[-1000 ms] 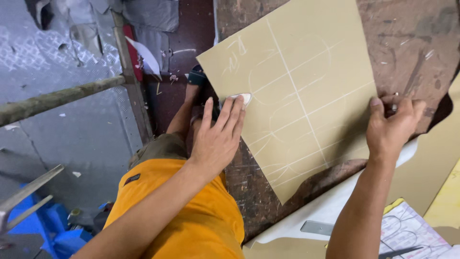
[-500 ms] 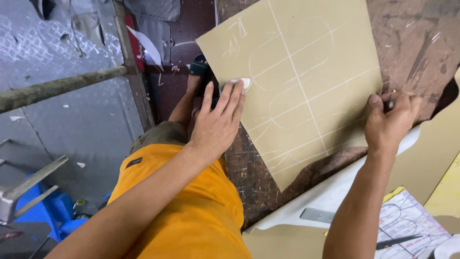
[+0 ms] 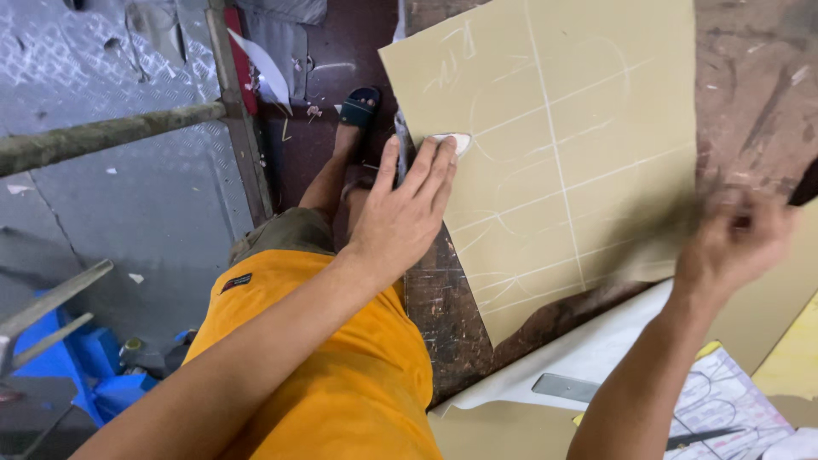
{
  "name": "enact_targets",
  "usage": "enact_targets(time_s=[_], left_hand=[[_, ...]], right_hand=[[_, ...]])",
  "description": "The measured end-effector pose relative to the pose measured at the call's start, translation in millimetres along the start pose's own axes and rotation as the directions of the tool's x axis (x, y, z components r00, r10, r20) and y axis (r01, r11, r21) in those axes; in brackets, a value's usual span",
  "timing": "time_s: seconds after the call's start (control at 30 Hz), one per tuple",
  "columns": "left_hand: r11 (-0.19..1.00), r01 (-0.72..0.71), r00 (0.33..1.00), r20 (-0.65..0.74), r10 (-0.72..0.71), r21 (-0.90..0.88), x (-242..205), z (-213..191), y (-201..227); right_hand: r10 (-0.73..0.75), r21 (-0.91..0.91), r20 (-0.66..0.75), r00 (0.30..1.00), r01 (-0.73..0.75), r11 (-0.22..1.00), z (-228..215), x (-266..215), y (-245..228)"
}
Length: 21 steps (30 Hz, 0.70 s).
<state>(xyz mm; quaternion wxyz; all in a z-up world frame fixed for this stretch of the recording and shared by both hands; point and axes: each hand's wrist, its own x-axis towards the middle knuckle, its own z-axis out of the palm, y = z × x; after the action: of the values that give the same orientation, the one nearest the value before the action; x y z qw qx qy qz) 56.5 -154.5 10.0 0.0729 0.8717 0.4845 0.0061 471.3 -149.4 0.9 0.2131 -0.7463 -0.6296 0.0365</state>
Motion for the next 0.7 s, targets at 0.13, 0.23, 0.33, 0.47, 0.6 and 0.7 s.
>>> enact_targets(time_s=[0.13, 0.23, 0.33, 0.47, 0.6, 0.7], left_hand=[[1.0, -0.001, 1.0, -0.008, 0.001, 0.011, -3.1, 1.2, 1.2], [1.0, 0.015, 1.0, -0.028, -0.015, -0.005, -3.0, 3.3, 1.6], [1.0, 0.029, 0.999, -0.036, -0.028, 0.007, -1.7, 2.4, 1.8], [0.999, 0.046, 0.998, -0.038, -0.046, -0.001, -2.7, -1.7, 2.8], [0.999, 0.029, 0.999, -0.017, -0.029, 0.033, -1.9, -2.1, 3.4], [0.999, 0.02, 1.0, 0.0, -0.02, 0.028, -1.9, -1.3, 3.1]], right_hand=[[0.071, 0.481, 0.111, 0.991, -0.116, 0.869, 5.3, 26.8, -67.7], [-0.091, 0.656, 0.362, 0.928, -0.184, 0.732, 33.5, 42.3, -125.8], [-0.186, 0.582, 0.522, 0.833, -0.188, 0.791, 57.0, 53.2, -170.4], [-0.362, 0.654, 0.505, 0.783, -0.074, 0.753, 72.4, 49.8, -209.6], [-0.519, 0.631, 0.499, 0.694, 0.12, 0.766, 85.2, 43.7, -232.5], [-0.59, 0.605, 0.478, 0.65, 0.243, 0.758, 89.8, 44.6, -241.9]])
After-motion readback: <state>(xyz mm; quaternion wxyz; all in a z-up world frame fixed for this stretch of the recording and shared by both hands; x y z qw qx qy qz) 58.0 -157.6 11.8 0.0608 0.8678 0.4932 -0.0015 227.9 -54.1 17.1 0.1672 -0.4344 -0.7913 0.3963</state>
